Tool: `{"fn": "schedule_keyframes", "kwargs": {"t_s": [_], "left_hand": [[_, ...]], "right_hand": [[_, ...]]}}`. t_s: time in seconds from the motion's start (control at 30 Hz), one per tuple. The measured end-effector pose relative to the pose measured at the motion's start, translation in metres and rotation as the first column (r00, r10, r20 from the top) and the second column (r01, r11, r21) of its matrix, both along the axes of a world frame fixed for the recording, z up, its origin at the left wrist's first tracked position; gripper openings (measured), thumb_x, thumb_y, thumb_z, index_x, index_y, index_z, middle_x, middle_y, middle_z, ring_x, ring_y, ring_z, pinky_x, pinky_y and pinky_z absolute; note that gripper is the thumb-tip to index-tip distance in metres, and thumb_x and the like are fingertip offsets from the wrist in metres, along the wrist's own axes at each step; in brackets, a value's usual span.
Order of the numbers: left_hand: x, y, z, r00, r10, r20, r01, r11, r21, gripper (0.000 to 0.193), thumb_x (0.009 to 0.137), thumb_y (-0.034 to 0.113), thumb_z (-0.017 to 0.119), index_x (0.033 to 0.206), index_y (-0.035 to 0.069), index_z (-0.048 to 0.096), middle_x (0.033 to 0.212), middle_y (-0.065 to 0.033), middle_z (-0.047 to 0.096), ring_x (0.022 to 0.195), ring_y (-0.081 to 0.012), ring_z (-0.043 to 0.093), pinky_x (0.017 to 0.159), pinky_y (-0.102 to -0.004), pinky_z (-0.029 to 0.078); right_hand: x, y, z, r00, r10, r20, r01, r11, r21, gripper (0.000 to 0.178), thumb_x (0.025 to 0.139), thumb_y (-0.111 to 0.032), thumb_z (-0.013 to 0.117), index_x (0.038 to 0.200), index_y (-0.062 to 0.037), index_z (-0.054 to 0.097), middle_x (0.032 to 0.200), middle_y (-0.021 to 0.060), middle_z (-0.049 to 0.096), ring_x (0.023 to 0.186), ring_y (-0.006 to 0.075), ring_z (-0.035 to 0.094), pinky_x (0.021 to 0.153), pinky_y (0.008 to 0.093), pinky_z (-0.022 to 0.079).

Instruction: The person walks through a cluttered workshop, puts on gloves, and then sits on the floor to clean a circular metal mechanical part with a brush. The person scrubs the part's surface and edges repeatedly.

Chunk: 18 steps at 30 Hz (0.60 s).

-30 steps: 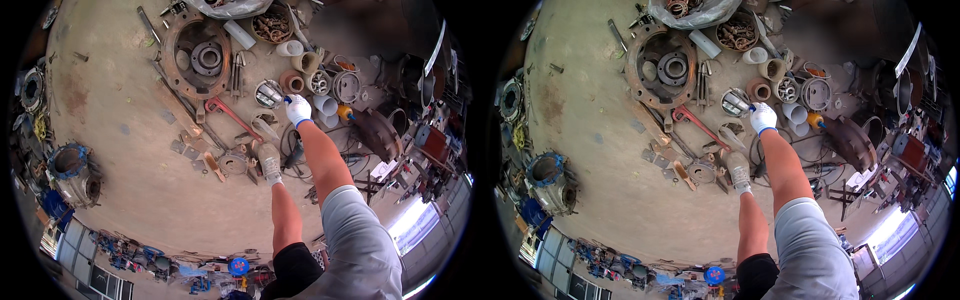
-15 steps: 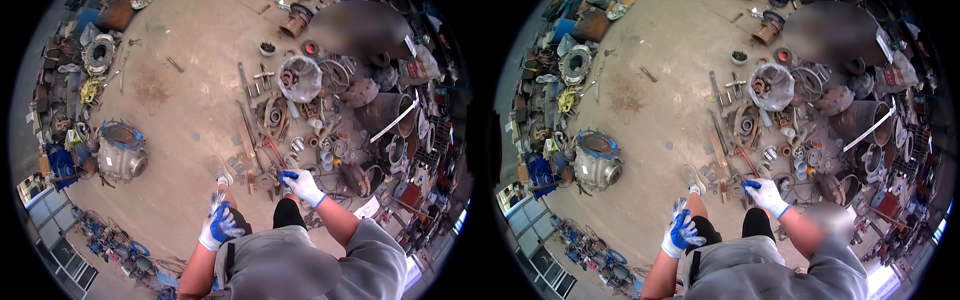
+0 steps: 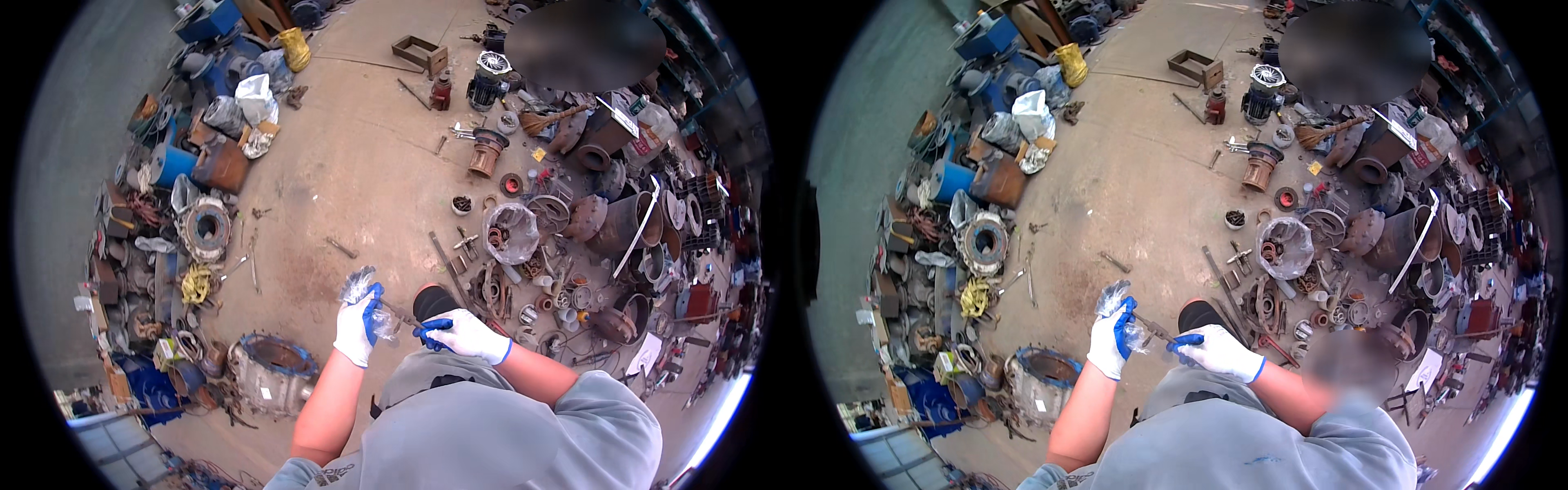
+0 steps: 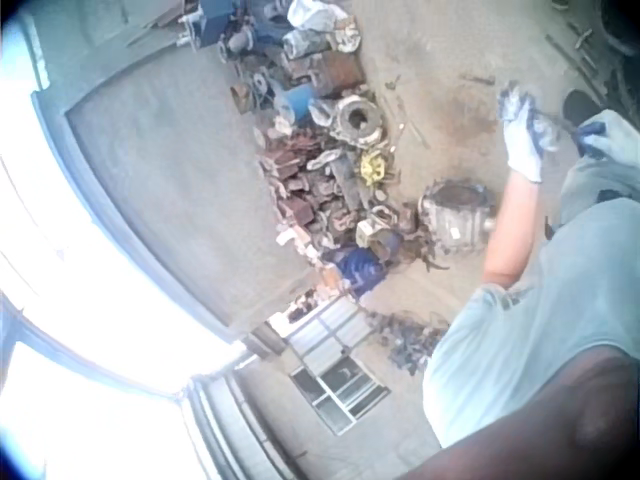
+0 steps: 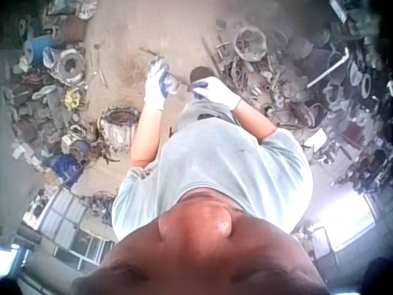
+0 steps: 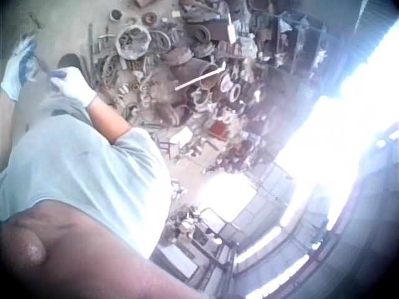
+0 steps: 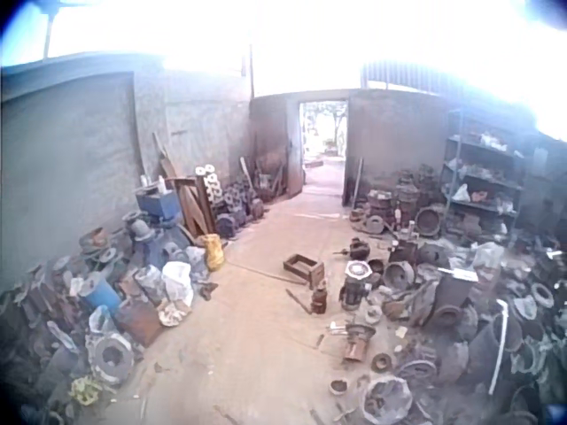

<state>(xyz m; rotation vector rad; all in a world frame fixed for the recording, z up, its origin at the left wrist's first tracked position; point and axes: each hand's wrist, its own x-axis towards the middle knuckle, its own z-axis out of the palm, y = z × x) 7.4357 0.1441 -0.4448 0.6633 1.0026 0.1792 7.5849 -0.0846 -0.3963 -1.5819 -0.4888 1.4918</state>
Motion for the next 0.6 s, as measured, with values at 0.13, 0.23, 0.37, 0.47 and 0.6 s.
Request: {"fn": "schedule_keyframes", "kwargs": {"t_s": [0.13,0.23,0.37,0.47,0.6], "left_hand": [[0.076,0.100,-0.038,0.999,-0.044,0.032,0.040,0.992,0.121,0.036,0.105,0.003,0.073,0.141,0.004,0.073,0.122,-0.0035,0.080,0.103,-0.0141,0.074,0.086,-0.0290,0.060],[0.146,0.199,-0.060,0.988,-0.128,-0.084,0.132,0.990,0.052,0.038,0.106,0.003,0.071,0.143,0.003,0.072,0.126,-0.0047,0.080,0.108,-0.0144,0.073,0.091,-0.0287,0.059],[0.227,0.306,-0.024,0.995,-0.097,-0.039,0.100,0.992,0.074,0.026,0.107,0.012,0.075,0.132,0.008,0.077,0.113,-0.0025,0.079,0.088,-0.0116,0.070,0.070,-0.0280,0.055],[0.312,0.365,0.024,0.994,-0.091,-0.053,0.099,0.981,0.165,0.022,0.109,0.011,0.073,0.130,0.009,0.078,0.106,-0.0007,0.078,0.083,-0.0101,0.069,0.064,-0.0270,0.053],[0.421,0.449,0.041,0.978,-0.207,-0.008,0.205,0.963,0.177,0.022,0.108,0.009,0.074,0.129,0.008,0.078,0.102,-0.0009,0.076,0.079,-0.0100,0.067,0.062,-0.0272,0.052]], "right_hand": [[0.072,0.088,-0.050,0.999,0.041,-0.002,-0.040,0.984,0.173,0.027,0.108,-0.024,0.069,0.121,-0.0065,0.085,0.090,0.0082,0.080,0.085,0.0169,0.076,0.084,0.0336,0.061],[0.154,0.178,-0.074,0.997,0.037,-0.064,-0.030,0.993,0.111,0.030,0.108,-0.025,0.068,0.124,-0.0042,0.084,0.092,0.0088,0.080,0.083,0.0168,0.075,0.082,0.0333,0.061],[0.247,0.286,-0.055,0.972,0.046,-0.229,-0.014,0.990,0.140,0.032,0.111,-0.025,0.068,0.124,-0.0005,0.083,0.090,0.0070,0.079,0.080,0.0138,0.072,0.077,0.0315,0.060],[0.324,0.351,-0.019,0.929,-0.002,-0.369,0.049,0.992,0.119,0.033,0.111,-0.027,0.069,0.124,-0.0012,0.084,0.087,0.0056,0.077,0.076,0.0145,0.069,0.074,0.0309,0.058],[0.419,0.416,-0.014,0.840,-0.048,-0.540,0.157,0.975,0.157,0.041,0.112,-0.030,0.071,0.130,0.0054,0.080,0.082,0.0027,0.073,0.073,0.0136,0.067,0.070,0.0282,0.053]]}}
